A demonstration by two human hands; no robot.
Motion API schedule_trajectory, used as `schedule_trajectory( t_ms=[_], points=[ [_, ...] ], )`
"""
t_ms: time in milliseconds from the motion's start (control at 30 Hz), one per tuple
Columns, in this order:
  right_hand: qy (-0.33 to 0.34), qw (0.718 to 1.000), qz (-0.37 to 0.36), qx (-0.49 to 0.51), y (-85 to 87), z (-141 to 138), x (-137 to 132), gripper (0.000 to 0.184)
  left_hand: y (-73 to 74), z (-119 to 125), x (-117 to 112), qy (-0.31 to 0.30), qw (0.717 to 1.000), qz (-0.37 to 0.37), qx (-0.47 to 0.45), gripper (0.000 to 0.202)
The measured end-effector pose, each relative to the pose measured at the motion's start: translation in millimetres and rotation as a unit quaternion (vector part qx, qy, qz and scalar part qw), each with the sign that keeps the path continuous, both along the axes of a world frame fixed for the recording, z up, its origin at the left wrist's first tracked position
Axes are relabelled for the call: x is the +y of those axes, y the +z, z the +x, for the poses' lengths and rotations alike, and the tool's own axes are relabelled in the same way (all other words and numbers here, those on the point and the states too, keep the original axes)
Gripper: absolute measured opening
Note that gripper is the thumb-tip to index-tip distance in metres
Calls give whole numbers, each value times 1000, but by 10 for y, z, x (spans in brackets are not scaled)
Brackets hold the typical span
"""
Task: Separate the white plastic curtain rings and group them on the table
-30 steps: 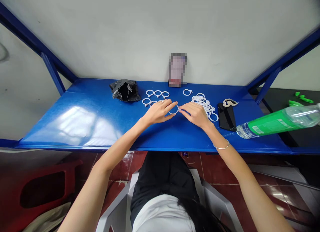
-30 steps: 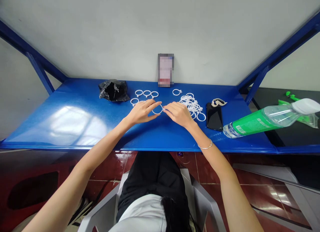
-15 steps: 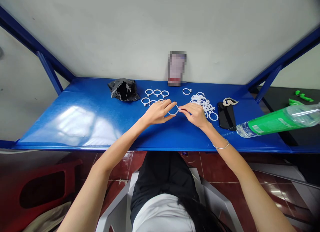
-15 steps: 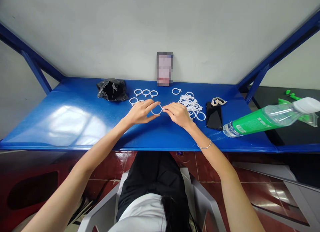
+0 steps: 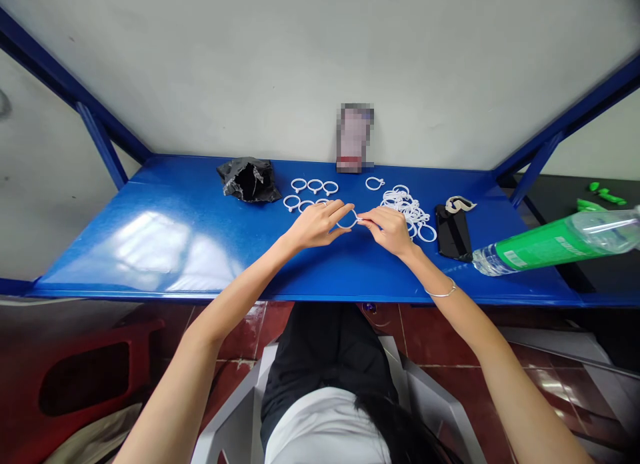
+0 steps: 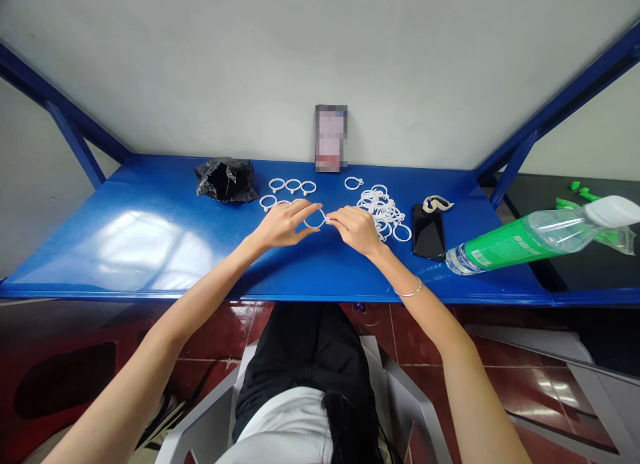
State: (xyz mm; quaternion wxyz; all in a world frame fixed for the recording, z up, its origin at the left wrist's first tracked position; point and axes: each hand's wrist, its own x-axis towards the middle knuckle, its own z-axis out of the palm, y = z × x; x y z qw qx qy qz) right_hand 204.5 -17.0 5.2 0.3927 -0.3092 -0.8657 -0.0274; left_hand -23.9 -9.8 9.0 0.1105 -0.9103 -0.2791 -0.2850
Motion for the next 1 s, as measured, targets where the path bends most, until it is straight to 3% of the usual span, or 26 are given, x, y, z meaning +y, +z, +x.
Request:
schedule_trajectory(
  t_ms=[267,1000],
  points=[
    [1,1000,16,-3,-26,0,14,19,-25,2,8,3,1000,-14,8,45],
    [-19,999,-30,7,-58,-27,17,23,-23,12,25,24,999,-40,15,46]
  ],
)
